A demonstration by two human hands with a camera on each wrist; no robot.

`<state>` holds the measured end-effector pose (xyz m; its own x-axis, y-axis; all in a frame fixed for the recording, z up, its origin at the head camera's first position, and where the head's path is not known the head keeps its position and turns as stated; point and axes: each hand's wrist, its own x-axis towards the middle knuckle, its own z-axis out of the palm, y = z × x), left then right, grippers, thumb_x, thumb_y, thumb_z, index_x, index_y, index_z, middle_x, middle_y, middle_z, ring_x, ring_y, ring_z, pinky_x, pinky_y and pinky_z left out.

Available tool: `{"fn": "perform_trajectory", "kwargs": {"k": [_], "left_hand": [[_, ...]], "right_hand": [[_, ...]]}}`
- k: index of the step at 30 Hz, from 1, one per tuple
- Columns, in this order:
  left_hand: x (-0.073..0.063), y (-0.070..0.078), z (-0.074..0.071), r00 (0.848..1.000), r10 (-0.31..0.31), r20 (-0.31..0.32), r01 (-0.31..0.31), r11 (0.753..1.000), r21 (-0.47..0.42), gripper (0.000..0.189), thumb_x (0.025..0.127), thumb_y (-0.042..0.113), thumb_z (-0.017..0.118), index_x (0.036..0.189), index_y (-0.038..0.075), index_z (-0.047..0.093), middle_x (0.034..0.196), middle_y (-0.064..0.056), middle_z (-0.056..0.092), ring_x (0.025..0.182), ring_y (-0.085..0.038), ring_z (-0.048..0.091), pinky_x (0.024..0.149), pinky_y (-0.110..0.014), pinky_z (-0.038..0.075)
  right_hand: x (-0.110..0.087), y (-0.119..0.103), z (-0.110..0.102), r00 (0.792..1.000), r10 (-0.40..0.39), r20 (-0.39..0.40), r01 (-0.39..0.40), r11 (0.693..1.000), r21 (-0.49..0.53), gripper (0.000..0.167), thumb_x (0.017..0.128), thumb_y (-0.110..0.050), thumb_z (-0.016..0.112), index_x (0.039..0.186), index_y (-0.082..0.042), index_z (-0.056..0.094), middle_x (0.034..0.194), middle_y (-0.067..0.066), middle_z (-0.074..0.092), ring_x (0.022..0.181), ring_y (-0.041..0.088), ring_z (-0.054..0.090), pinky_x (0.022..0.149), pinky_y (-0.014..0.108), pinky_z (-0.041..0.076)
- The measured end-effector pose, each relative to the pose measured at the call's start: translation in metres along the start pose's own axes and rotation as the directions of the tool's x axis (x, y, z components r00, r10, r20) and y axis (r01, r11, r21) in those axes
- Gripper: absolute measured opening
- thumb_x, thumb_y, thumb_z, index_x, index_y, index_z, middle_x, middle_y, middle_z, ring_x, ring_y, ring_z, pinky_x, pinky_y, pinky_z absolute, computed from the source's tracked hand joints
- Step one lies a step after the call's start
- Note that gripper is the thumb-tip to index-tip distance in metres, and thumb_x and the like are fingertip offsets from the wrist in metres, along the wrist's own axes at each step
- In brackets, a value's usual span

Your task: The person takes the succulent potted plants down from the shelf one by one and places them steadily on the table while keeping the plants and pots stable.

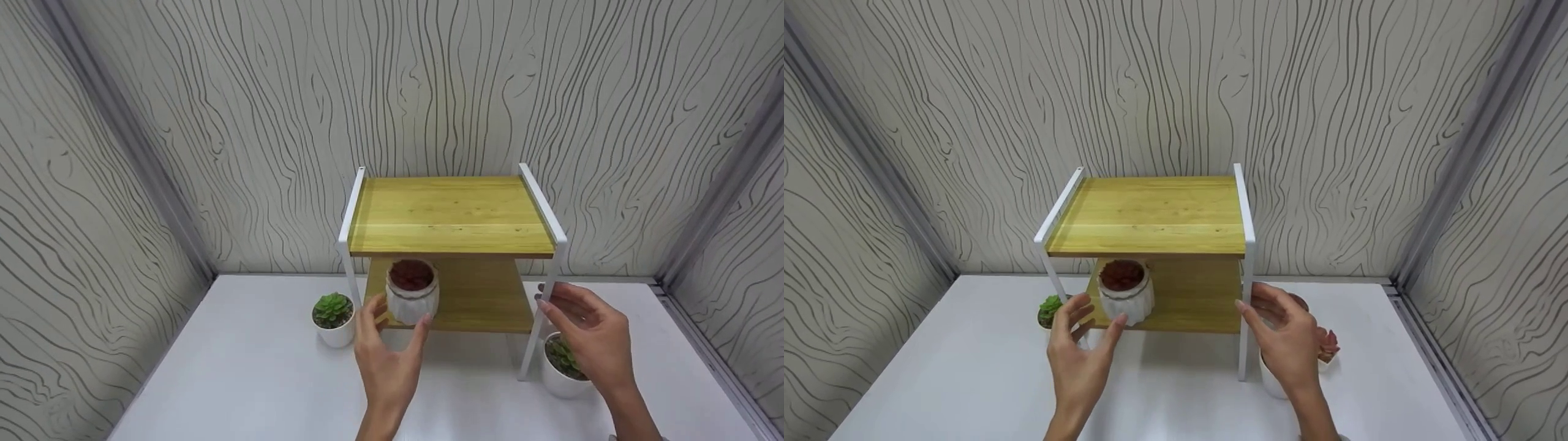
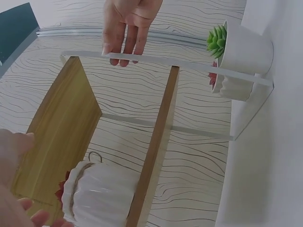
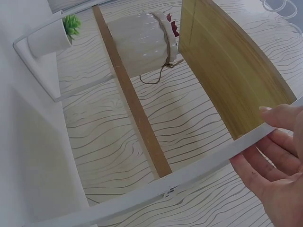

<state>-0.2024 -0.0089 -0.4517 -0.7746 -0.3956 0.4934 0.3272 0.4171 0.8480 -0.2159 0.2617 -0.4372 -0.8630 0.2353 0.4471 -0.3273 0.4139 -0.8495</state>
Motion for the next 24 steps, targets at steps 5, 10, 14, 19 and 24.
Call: {"fn": "perform_trajectory", "kwargs": {"k": [5, 10, 14, 19, 24], "left_hand": [[-0.003, -0.004, 0.016, 0.998, 0.026, -0.064, -0.024, 0.999, 0.023, 0.073, 0.08, 0.034, 0.094, 0.136, 0.004, 0.058, 0.128, -0.011, 0.063, 0.121, -0.028, 0.063, 0.098, -0.047, 0.059], [-0.005, -0.009, 0.029, 0.997, 0.01, -0.078, -0.006, 0.999, 0.042, 0.082, 0.077, 0.034, 0.095, 0.142, 0.004, 0.056, 0.137, -0.014, 0.061, 0.131, -0.033, 0.062, 0.104, -0.054, 0.057], [-0.005, -0.015, 0.038, 0.992, 0.026, -0.123, -0.019, 0.998, 0.053, 0.083, 0.076, 0.033, 0.096, 0.143, 0.003, 0.056, 0.14, -0.016, 0.06, 0.134, -0.034, 0.059, 0.107, -0.057, 0.054], [-0.005, -0.017, 0.047, 0.986, 0.011, -0.164, 0.001, 0.997, 0.071, 0.087, 0.076, 0.029, 0.096, 0.146, 0.0, 0.053, 0.146, -0.021, 0.057, 0.136, -0.037, 0.057, 0.107, -0.058, 0.054], [-0.002, -0.013, 0.057, 0.985, -0.021, -0.172, 0.034, 0.997, 0.073, 0.098, 0.075, 0.027, 0.097, 0.151, -0.005, 0.045, 0.151, -0.027, 0.05, 0.137, -0.042, 0.057, 0.105, -0.059, 0.055]], "right_hand": [[0.002, 0.0, 0.002, 1.0, 0.002, -0.007, -0.002, 1.0, -0.01, 0.03, 0.095, -0.007, 0.077, 0.124, -0.002, 0.071, 0.105, -0.023, 0.074, 0.099, -0.007, 0.072, 0.088, 0.009, 0.057], [0.004, -0.001, 0.004, 0.999, 0.038, -0.033, -0.04, 0.997, -0.068, 0.027, 0.095, -0.015, 0.078, 0.12, -0.005, 0.075, 0.1, -0.025, 0.075, 0.094, -0.01, 0.072, 0.084, 0.007, 0.056], [0.005, -0.002, 0.004, 0.998, 0.048, -0.038, -0.051, 0.996, -0.079, 0.026, 0.096, -0.019, 0.078, 0.118, -0.005, 0.077, 0.099, -0.021, 0.078, 0.092, -0.009, 0.073, 0.084, 0.006, 0.055], [0.007, 0.0, 0.005, 0.999, 0.034, -0.017, -0.034, 0.998, -0.049, 0.021, 0.097, -0.017, 0.076, 0.115, -0.004, 0.076, 0.098, -0.013, 0.081, 0.091, -0.005, 0.075, 0.083, 0.007, 0.055], [0.007, 0.001, 0.006, 1.0, 0.006, -0.01, -0.006, 0.999, -0.047, 0.018, 0.097, -0.014, 0.076, 0.112, -0.004, 0.077, 0.098, -0.007, 0.082, 0.09, -0.003, 0.076, 0.083, 0.007, 0.055]]}}
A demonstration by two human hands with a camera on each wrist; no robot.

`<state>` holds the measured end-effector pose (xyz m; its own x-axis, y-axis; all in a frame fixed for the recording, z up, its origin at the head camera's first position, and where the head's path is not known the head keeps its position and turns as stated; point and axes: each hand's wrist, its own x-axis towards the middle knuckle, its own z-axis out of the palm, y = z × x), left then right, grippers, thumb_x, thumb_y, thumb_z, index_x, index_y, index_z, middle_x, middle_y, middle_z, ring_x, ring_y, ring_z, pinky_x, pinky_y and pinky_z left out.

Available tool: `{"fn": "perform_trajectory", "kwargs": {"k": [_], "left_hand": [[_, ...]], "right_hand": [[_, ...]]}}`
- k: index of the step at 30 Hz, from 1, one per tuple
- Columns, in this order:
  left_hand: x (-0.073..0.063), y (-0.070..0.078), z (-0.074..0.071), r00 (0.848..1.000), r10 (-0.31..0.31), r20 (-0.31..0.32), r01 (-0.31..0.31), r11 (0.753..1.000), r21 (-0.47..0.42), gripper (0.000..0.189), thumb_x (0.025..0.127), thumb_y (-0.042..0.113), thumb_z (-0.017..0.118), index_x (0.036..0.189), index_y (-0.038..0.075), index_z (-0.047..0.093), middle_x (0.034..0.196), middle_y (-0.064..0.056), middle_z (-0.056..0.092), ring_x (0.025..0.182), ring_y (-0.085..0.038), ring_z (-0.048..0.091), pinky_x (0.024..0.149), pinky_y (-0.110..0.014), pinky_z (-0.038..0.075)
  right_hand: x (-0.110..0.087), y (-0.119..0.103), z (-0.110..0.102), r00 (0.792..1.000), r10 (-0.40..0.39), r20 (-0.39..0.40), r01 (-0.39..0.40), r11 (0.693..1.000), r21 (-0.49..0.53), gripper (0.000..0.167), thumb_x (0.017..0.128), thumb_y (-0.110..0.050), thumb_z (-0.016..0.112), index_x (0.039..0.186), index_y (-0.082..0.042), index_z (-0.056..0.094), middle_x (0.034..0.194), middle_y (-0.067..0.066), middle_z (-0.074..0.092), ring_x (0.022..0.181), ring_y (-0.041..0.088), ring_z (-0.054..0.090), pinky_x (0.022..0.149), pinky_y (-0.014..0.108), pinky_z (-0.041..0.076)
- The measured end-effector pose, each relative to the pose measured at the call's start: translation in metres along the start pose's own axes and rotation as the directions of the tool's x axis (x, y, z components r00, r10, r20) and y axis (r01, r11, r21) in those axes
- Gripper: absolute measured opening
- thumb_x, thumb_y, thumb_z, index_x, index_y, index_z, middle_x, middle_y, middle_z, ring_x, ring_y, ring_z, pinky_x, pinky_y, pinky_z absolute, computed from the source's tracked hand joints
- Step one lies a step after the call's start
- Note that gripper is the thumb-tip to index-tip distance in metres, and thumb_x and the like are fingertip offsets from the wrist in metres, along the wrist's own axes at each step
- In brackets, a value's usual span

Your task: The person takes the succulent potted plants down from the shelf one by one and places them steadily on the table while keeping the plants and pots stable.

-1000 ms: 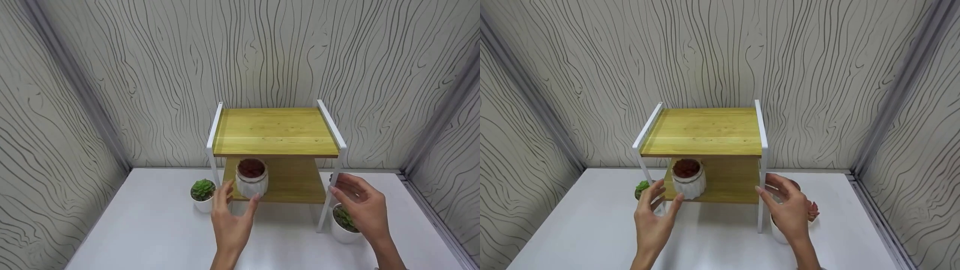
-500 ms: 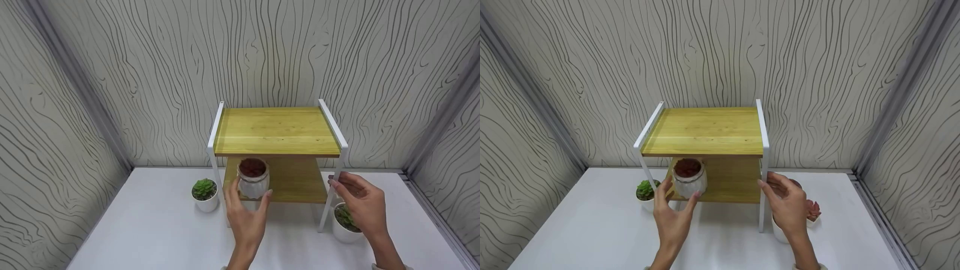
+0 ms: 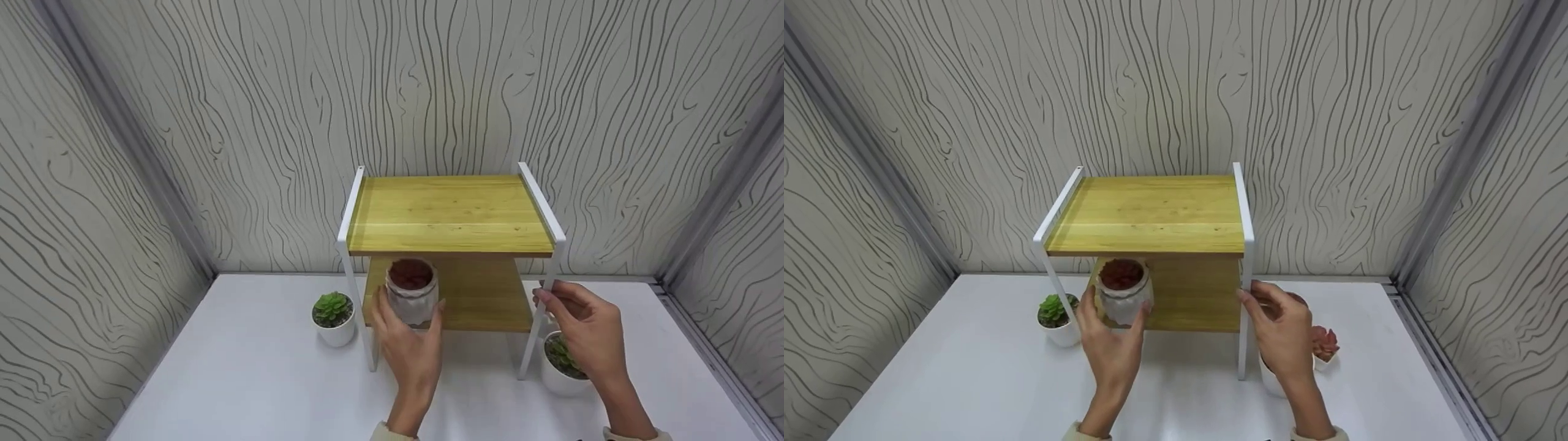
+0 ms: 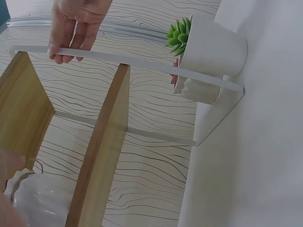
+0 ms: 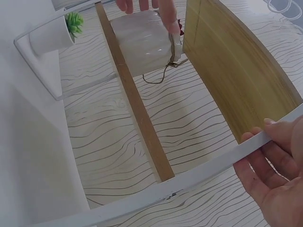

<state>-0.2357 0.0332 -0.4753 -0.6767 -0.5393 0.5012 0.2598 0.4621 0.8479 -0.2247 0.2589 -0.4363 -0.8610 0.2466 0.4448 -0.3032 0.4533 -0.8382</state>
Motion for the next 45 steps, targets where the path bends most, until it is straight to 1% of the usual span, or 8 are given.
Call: {"fn": "perform_trajectory", "kwargs": {"k": [5, 10, 17, 28, 31, 36, 41, 45], "left_hand": [[0.004, 0.003, 0.01, 0.999, -0.035, -0.011, 0.035, 0.999, -0.002, 0.108, 0.073, 0.029, 0.098, 0.155, -0.008, 0.038, 0.154, -0.032, 0.045, 0.138, -0.045, 0.055, 0.105, -0.06, 0.055], [0.009, 0.003, 0.018, 0.997, -0.053, -0.053, 0.054, 0.998, 0.015, 0.11, 0.07, 0.027, 0.1, 0.154, -0.01, 0.039, 0.153, -0.035, 0.045, 0.14, -0.047, 0.051, 0.109, -0.063, 0.052], [0.014, -0.001, 0.027, 0.993, -0.094, -0.075, 0.099, 0.992, 0.073, 0.112, 0.067, 0.03, 0.101, 0.152, -0.01, 0.04, 0.151, -0.033, 0.049, 0.14, -0.048, 0.05, 0.111, -0.066, 0.047], [0.013, 0.003, 0.035, 0.982, -0.172, -0.079, 0.173, 0.985, 0.005, 0.114, 0.069, 0.034, 0.098, 0.155, -0.008, 0.036, 0.152, -0.029, 0.048, 0.141, -0.045, 0.048, 0.113, -0.064, 0.046], [0.015, 0.003, 0.038, 0.98, -0.173, -0.102, 0.174, 0.985, -0.008, 0.112, 0.068, 0.033, 0.098, 0.153, -0.007, 0.038, 0.149, -0.027, 0.051, 0.14, -0.043, 0.049, 0.113, -0.062, 0.046], [0.017, 0.002, 0.042, 0.974, -0.182, -0.131, 0.182, 0.983, -0.014, 0.112, 0.065, 0.033, 0.1, 0.152, -0.006, 0.04, 0.147, -0.024, 0.054, 0.138, -0.042, 0.051, 0.113, -0.061, 0.046], [0.016, 0.001, 0.045, 0.969, -0.208, -0.133, 0.209, 0.978, -0.009, 0.114, 0.066, 0.034, 0.1, 0.154, -0.005, 0.039, 0.15, -0.024, 0.052, 0.14, -0.042, 0.05, 0.114, -0.06, 0.047], [0.016, 0.002, 0.046, 0.969, -0.205, -0.139, 0.208, 0.978, 0.002, 0.115, 0.066, 0.035, 0.1, 0.155, -0.005, 0.037, 0.151, -0.024, 0.051, 0.141, -0.041, 0.049, 0.115, -0.06, 0.046]], "right_hand": [[0.0, 0.0, 0.0, 1.0, -0.003, 0.008, 0.003, 0.999, -0.033, 0.018, 0.098, -0.015, 0.075, 0.113, -0.005, 0.076, 0.099, -0.008, 0.082, 0.091, -0.005, 0.075, 0.083, 0.006, 0.054], [0.0, -0.002, -0.001, 1.0, 0.01, 0.012, -0.009, 0.999, -0.048, 0.018, 0.098, -0.017, 0.075, 0.112, -0.007, 0.077, 0.101, 0.0, 0.083, 0.091, -0.005, 0.074, 0.084, 0.006, 0.054], [-0.001, -0.002, -0.001, 0.999, 0.048, 0.02, -0.046, 0.995, -0.083, 0.021, 0.098, -0.02, 0.075, 0.115, -0.008, 0.076, 0.103, -0.001, 0.083, 0.091, -0.01, 0.072, 0.085, 0.004, 0.052], [-0.002, 0.0, 0.0, 0.999, 0.029, 0.019, -0.028, 0.998, -0.064, 0.019, 0.099, -0.017, 0.075, 0.115, -0.007, 0.076, 0.102, -0.003, 0.082, 0.091, -0.007, 0.073, 0.084, 0.006, 0.053], [-0.001, 0.001, 0.001, 1.0, 0.008, 0.023, -0.006, 0.999, -0.051, 0.019, 0.099, -0.015, 0.074, 0.115, -0.006, 0.075, 0.102, 0.0, 0.082, 0.092, -0.006, 0.073, 0.084, 0.007, 0.054], [-0.002, 0.002, 0.001, 1.0, 0.018, 0.022, -0.016, 0.998, -0.059, 0.018, 0.099, -0.017, 0.074, 0.115, -0.008, 0.076, 0.103, 0.002, 0.082, 0.092, -0.005, 0.073, 0.084, 0.006, 0.053], [-0.002, 0.002, 0.002, 1.0, 0.027, 0.014, -0.026, 0.998, -0.059, 0.018, 0.098, -0.017, 0.075, 0.114, -0.007, 0.076, 0.103, -0.001, 0.082, 0.092, -0.007, 0.073, 0.084, 0.007, 0.054], [-0.002, 0.003, 0.002, 1.0, 0.019, 0.014, -0.019, 0.999, -0.046, 0.017, 0.098, -0.016, 0.075, 0.113, -0.007, 0.076, 0.103, 0.0, 0.082, 0.092, -0.007, 0.073, 0.083, 0.008, 0.055]]}}
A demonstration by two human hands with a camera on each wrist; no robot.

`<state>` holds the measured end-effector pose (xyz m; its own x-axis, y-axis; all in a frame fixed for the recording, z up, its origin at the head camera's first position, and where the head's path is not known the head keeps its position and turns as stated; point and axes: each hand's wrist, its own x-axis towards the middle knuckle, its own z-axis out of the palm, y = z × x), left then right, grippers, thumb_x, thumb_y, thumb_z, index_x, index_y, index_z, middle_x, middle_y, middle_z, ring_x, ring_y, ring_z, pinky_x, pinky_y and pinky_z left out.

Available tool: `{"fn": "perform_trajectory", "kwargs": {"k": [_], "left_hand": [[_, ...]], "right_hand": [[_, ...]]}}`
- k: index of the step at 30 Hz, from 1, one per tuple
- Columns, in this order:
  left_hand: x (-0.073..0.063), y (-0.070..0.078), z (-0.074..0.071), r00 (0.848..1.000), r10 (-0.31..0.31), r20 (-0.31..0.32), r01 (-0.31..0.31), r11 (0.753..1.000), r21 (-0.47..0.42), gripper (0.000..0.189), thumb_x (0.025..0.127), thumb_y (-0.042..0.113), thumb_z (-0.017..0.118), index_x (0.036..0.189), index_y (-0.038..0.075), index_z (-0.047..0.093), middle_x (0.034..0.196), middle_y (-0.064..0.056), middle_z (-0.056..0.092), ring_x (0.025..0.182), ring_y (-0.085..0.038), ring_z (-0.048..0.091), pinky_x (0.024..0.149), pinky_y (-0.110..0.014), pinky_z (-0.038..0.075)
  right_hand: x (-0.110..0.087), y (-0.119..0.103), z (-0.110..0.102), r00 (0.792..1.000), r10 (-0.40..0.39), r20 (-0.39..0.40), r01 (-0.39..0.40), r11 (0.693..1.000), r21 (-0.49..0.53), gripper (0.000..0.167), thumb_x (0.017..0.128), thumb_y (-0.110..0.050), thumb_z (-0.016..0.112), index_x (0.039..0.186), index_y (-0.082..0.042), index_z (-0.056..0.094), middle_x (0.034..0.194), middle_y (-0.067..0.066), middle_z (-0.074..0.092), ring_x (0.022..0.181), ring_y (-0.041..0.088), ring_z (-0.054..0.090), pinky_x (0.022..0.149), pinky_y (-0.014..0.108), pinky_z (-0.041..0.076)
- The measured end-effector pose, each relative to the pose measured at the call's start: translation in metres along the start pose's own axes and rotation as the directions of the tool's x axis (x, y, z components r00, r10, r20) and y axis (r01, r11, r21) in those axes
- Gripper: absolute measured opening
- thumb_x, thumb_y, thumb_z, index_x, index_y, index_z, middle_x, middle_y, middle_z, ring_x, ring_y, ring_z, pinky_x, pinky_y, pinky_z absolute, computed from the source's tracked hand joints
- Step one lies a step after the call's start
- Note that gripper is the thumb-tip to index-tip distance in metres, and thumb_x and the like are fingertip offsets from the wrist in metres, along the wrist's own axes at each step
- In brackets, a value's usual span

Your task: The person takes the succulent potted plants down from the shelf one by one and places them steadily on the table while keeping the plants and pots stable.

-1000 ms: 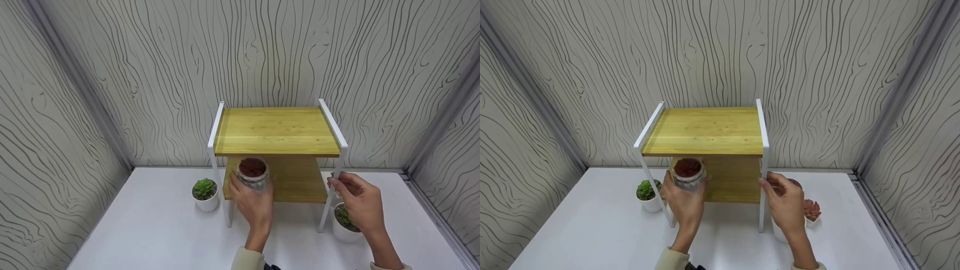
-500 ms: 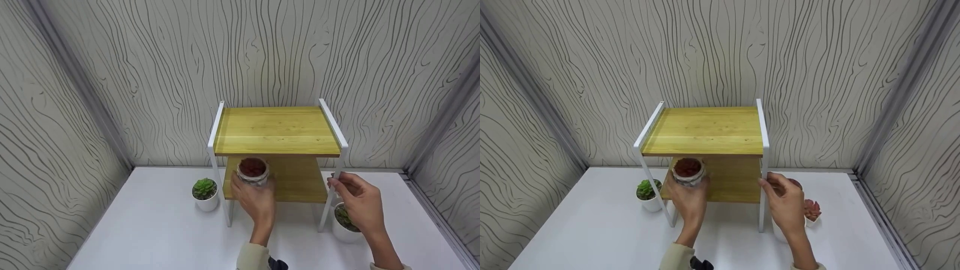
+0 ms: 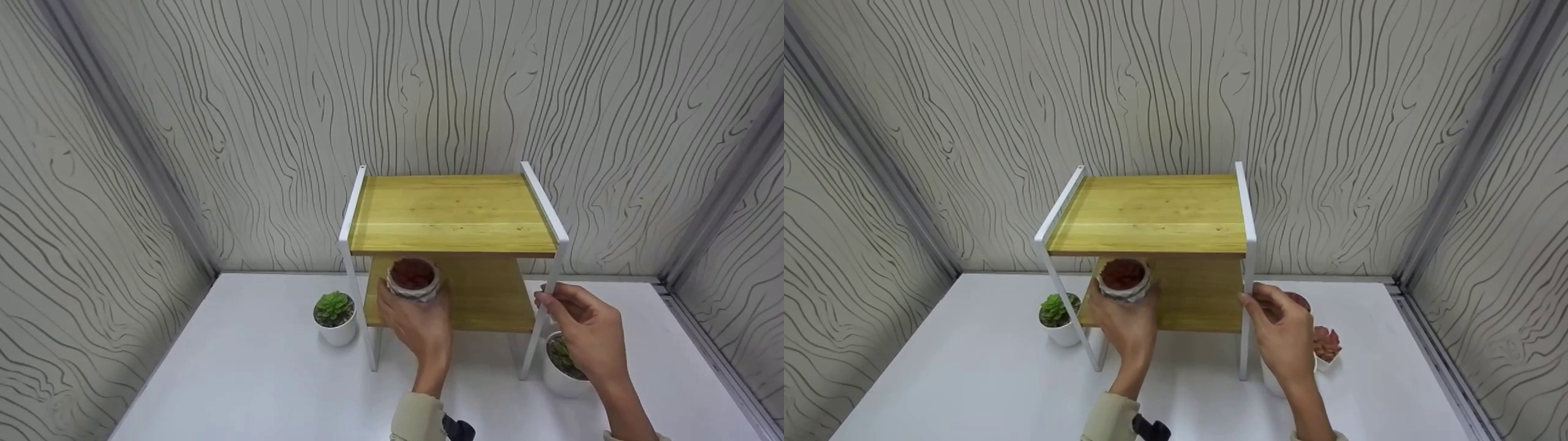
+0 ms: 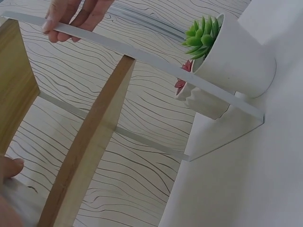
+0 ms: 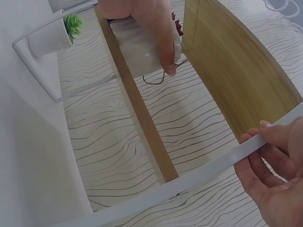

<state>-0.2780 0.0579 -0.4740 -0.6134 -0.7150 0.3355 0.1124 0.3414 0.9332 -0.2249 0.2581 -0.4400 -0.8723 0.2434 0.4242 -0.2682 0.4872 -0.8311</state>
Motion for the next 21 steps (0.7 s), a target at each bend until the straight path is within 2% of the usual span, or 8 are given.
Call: {"fn": "perform_trajectory", "kwargs": {"k": [7, 16, 21], "left_hand": [[0.0023, 0.0007, 0.0029, 0.997, 0.063, -0.034, -0.062, 0.998, 0.019, 0.115, 0.064, 0.034, 0.101, 0.152, -0.007, 0.039, 0.148, -0.024, 0.054, 0.139, -0.042, 0.051, 0.12, -0.06, 0.039], [0.0023, -0.0023, 0.0025, 0.995, 0.097, -0.032, -0.096, 0.995, 0.018, 0.103, 0.073, 0.03, 0.096, 0.151, -0.009, 0.041, 0.148, -0.026, 0.055, 0.138, -0.042, 0.052, 0.119, -0.06, 0.039], [0.0016, -0.0021, 0.0036, 0.994, 0.105, -0.027, -0.104, 0.994, 0.023, 0.105, 0.072, 0.03, 0.097, 0.152, -0.009, 0.04, 0.149, -0.026, 0.054, 0.139, -0.042, 0.053, 0.118, -0.061, 0.042]], "right_hand": [[0.0001, 0.0005, 0.0, 1.0, -0.004, 0.0, 0.004, 1.0, 0.008, 0.017, 0.098, -0.015, 0.075, 0.113, -0.006, 0.076, 0.102, -0.002, 0.082, 0.092, -0.007, 0.073, 0.083, 0.008, 0.056], [-0.0003, 0.0008, 0.0022, 1.0, -0.002, 0.001, 0.002, 1.0, 0.014, 0.015, 0.097, -0.012, 0.076, 0.111, -0.006, 0.077, 0.099, 0.003, 0.082, 0.091, -0.006, 0.074, 0.086, 0.006, 0.053], [-0.0003, 0.0003, -0.0001, 1.0, 0.01, -0.005, -0.01, 1.0, 0.008, 0.017, 0.097, -0.014, 0.076, 0.112, -0.006, 0.077, 0.097, -0.007, 0.081, 0.091, -0.006, 0.073, 0.085, 0.006, 0.053]]}}
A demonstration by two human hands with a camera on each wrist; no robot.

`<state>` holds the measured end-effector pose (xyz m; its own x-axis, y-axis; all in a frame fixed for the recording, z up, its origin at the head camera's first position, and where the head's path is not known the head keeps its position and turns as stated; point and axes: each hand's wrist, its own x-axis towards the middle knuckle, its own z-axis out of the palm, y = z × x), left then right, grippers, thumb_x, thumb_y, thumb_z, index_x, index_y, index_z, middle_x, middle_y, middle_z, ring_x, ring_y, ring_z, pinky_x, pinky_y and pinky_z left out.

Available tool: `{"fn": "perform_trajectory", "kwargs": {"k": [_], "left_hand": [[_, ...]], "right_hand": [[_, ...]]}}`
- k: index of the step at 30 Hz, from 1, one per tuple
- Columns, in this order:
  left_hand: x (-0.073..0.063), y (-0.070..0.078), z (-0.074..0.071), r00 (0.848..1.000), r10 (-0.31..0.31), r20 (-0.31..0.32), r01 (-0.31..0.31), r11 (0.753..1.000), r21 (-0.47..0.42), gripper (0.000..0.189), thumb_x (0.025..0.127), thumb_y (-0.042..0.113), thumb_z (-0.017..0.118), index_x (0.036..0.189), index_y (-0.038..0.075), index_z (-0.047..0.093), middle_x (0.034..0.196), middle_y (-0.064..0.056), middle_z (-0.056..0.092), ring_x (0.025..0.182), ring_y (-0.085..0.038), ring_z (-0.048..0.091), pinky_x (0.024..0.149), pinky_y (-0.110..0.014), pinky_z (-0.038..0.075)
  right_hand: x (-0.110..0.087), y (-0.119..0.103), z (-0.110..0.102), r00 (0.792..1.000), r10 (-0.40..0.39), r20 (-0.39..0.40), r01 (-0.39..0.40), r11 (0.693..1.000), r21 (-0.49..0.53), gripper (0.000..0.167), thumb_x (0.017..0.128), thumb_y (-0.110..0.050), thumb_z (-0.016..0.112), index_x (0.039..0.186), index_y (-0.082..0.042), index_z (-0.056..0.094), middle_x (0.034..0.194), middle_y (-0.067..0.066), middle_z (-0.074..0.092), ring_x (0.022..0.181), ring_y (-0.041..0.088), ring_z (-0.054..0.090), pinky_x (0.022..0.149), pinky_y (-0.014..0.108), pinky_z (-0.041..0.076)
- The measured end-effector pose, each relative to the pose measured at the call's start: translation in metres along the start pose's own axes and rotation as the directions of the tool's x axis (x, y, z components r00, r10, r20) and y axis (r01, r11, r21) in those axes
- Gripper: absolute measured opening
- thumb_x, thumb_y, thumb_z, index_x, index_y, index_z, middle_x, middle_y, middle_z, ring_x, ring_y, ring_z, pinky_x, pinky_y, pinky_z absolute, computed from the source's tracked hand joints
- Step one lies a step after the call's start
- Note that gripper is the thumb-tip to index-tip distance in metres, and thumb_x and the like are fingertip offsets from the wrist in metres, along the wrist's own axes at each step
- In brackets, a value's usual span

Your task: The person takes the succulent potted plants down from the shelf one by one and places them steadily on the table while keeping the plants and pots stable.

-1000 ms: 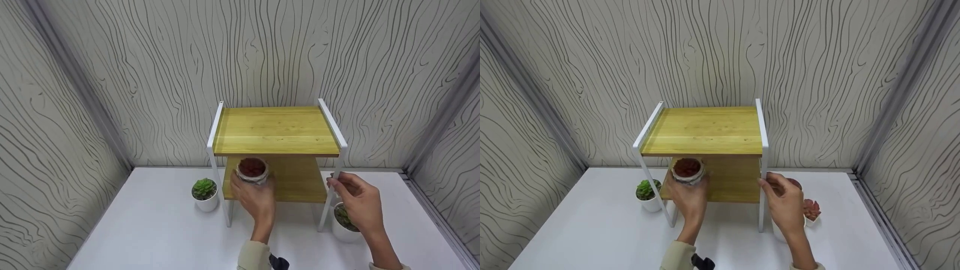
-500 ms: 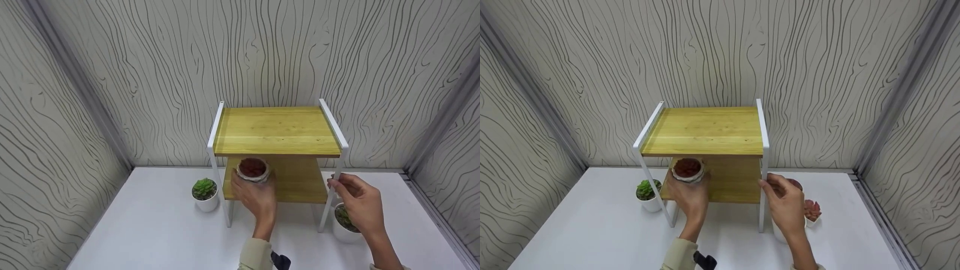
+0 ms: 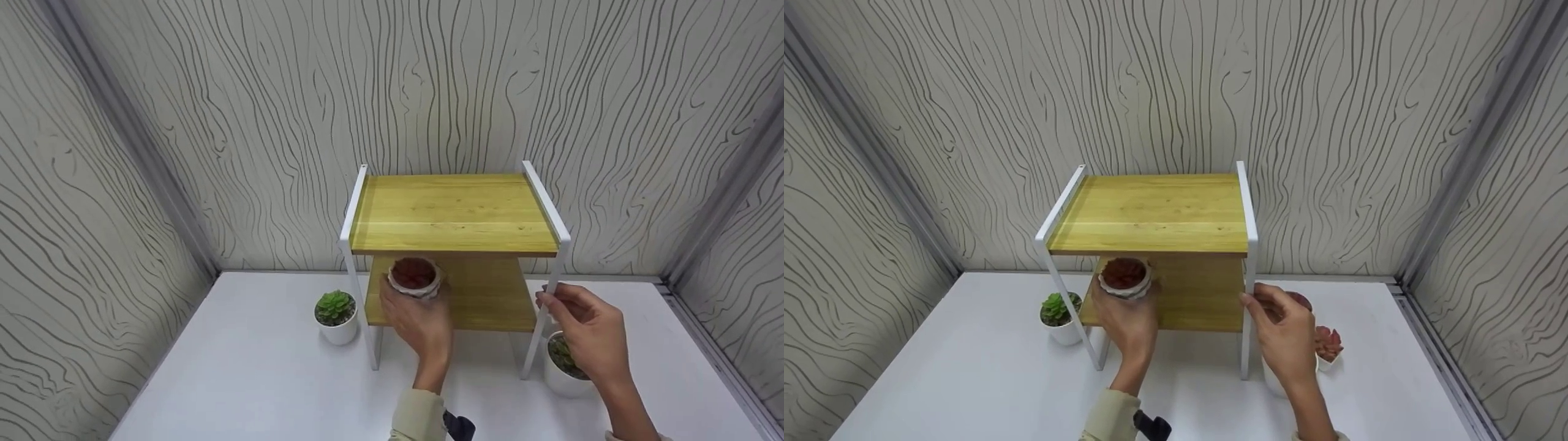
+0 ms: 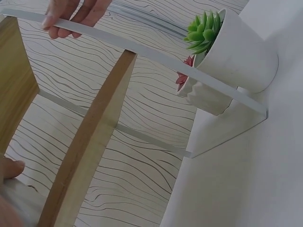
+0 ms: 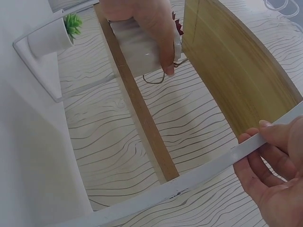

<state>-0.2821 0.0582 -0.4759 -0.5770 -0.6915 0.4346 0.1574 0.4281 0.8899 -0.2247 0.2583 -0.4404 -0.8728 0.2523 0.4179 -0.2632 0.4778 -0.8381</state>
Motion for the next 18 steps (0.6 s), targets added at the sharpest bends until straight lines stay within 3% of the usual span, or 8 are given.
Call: {"fn": "perform_trajectory", "kwargs": {"k": [5, 18], "left_hand": [[0.0008, -0.0017, 0.0004, 1.0, 0.013, -0.004, -0.013, 1.0, 0.015, 0.104, 0.073, 0.031, 0.096, 0.151, -0.009, 0.041, 0.146, -0.026, 0.057, 0.137, -0.042, 0.055, 0.116, -0.06, 0.044], [0.0033, -0.0039, -0.0024, 1.0, 0.015, -0.024, -0.015, 1.0, 0.003, 0.09, 0.073, 0.03, 0.094, 0.145, -0.004, 0.051, 0.133, -0.019, 0.066, 0.123, -0.035, 0.065, 0.102, -0.055, 0.056]], "right_hand": [[-0.0008, -0.0012, -0.0008, 0.999, 0.034, 0.003, -0.034, 0.999, -0.025, 0.021, 0.097, -0.019, 0.077, 0.115, -0.008, 0.076, 0.098, -0.013, 0.08, 0.091, -0.01, 0.071, 0.084, 0.004, 0.053], [-0.0011, 0.0001, -0.0003, 1.0, 0.027, 0.001, -0.027, 0.999, -0.026, 0.018, 0.097, -0.016, 0.077, 0.113, -0.007, 0.077, 0.098, -0.006, 0.081, 0.09, -0.006, 0.073, 0.083, 0.006, 0.053]]}}
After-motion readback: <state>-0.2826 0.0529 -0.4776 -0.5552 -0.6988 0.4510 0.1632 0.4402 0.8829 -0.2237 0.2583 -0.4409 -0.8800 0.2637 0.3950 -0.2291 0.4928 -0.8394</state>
